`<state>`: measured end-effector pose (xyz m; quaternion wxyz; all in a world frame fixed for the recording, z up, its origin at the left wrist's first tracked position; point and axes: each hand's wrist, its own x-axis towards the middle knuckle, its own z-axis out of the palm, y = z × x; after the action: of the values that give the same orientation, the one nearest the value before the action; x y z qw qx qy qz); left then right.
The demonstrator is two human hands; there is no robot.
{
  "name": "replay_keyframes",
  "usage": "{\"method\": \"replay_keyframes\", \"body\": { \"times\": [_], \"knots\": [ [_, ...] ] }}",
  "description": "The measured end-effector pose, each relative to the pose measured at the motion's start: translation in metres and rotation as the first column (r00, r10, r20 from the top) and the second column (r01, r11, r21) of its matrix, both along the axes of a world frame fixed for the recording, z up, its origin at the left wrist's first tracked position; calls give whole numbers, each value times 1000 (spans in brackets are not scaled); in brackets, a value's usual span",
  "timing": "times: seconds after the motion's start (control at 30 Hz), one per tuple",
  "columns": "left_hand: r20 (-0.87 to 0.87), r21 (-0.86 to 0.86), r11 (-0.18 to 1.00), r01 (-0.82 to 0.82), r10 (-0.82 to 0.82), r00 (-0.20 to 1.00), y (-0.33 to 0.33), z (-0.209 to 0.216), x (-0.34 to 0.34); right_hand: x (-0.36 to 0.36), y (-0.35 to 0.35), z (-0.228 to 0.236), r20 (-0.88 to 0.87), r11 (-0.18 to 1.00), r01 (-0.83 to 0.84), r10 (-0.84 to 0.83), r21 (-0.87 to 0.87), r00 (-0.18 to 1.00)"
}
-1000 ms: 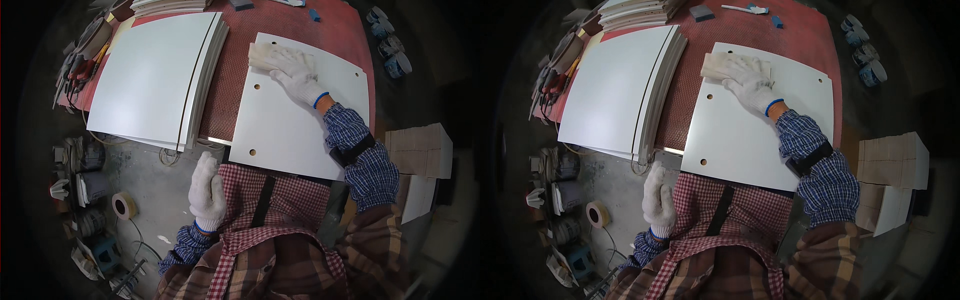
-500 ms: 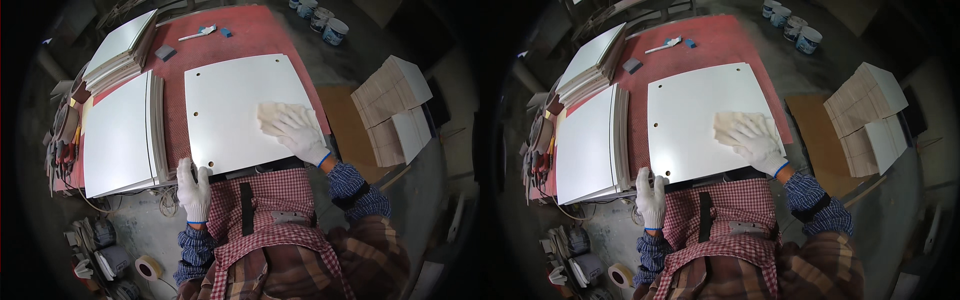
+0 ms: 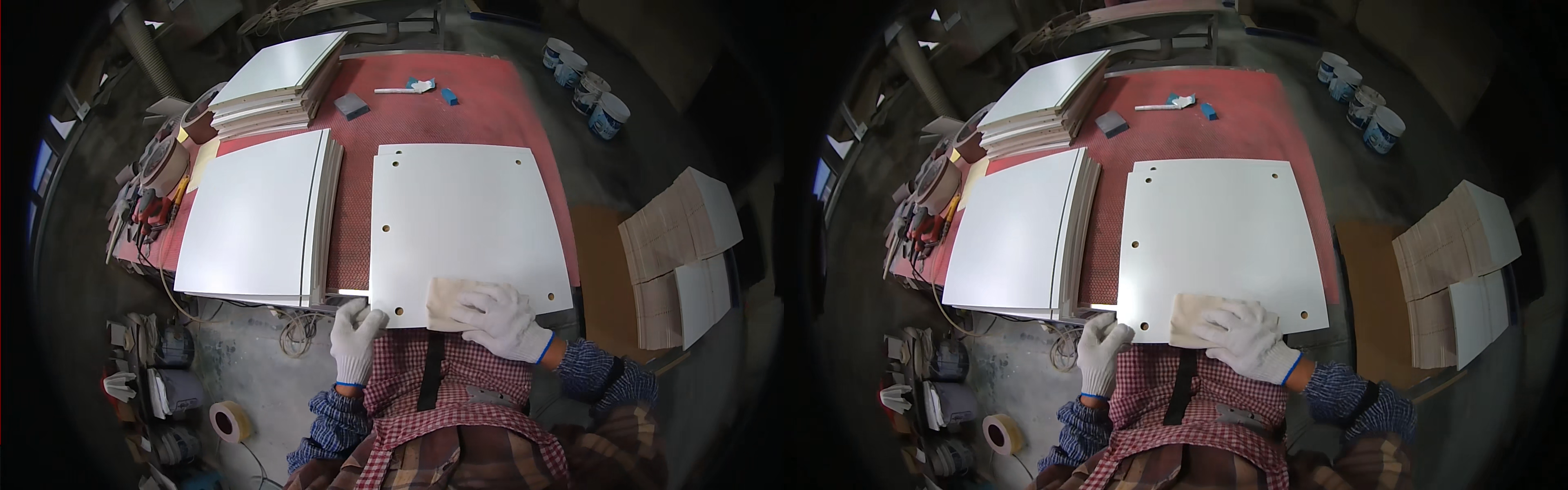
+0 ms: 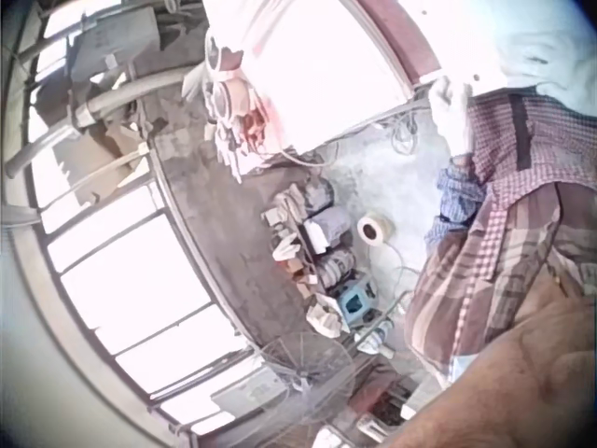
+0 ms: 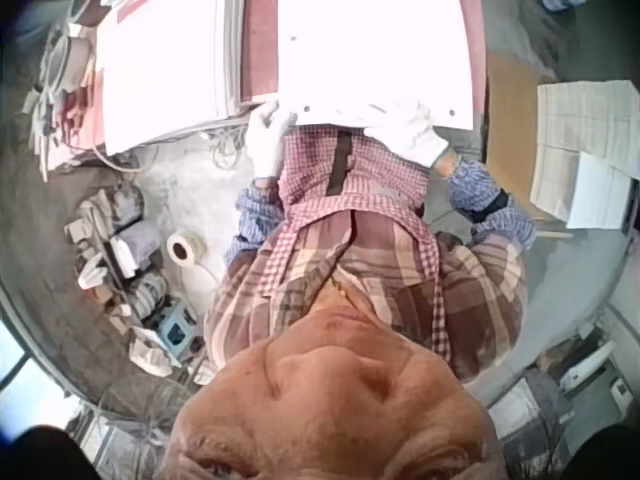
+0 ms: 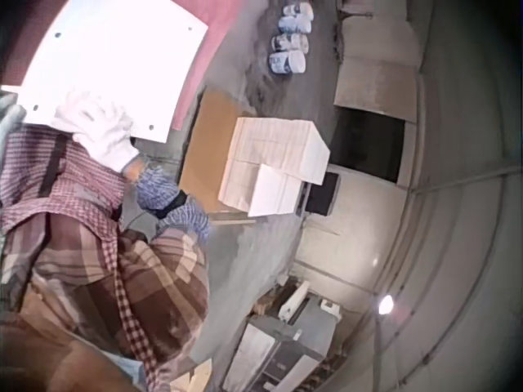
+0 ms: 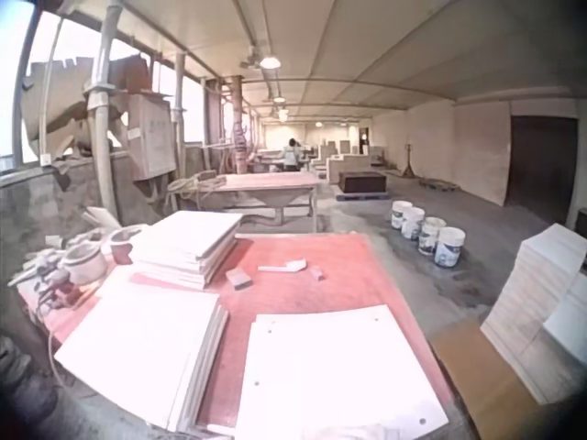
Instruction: The recorder is inspecting white furniture panels, marking specific spots with a blue marker, and wiping the surfaces with a cloth.
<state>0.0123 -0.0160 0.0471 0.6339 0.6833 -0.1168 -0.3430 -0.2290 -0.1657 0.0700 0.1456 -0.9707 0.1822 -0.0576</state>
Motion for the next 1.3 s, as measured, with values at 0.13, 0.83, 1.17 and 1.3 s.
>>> {"method": "replay_keyframes", "body": {
  "times": [0.13,0.83,1.17,1.3],
  "knots": [
    [-117,104,987,123,-111,987,6,-16,14,27,-65,-13,-199,975,-212,193,-74,961],
    [-419,-202,931,304,-362,832,19,-38,17,-85,-110,-12,75,970,239,-235,-45,969],
    [-426,-35,897,441,-412,805,103,-11,0,-150,79,-26,195,408,659,-907,632,374],
    [-398,84,954,288,-233,887,149,-40,26,-152,77,-9,-45,348,699,-878,625,477]
  ]
}}
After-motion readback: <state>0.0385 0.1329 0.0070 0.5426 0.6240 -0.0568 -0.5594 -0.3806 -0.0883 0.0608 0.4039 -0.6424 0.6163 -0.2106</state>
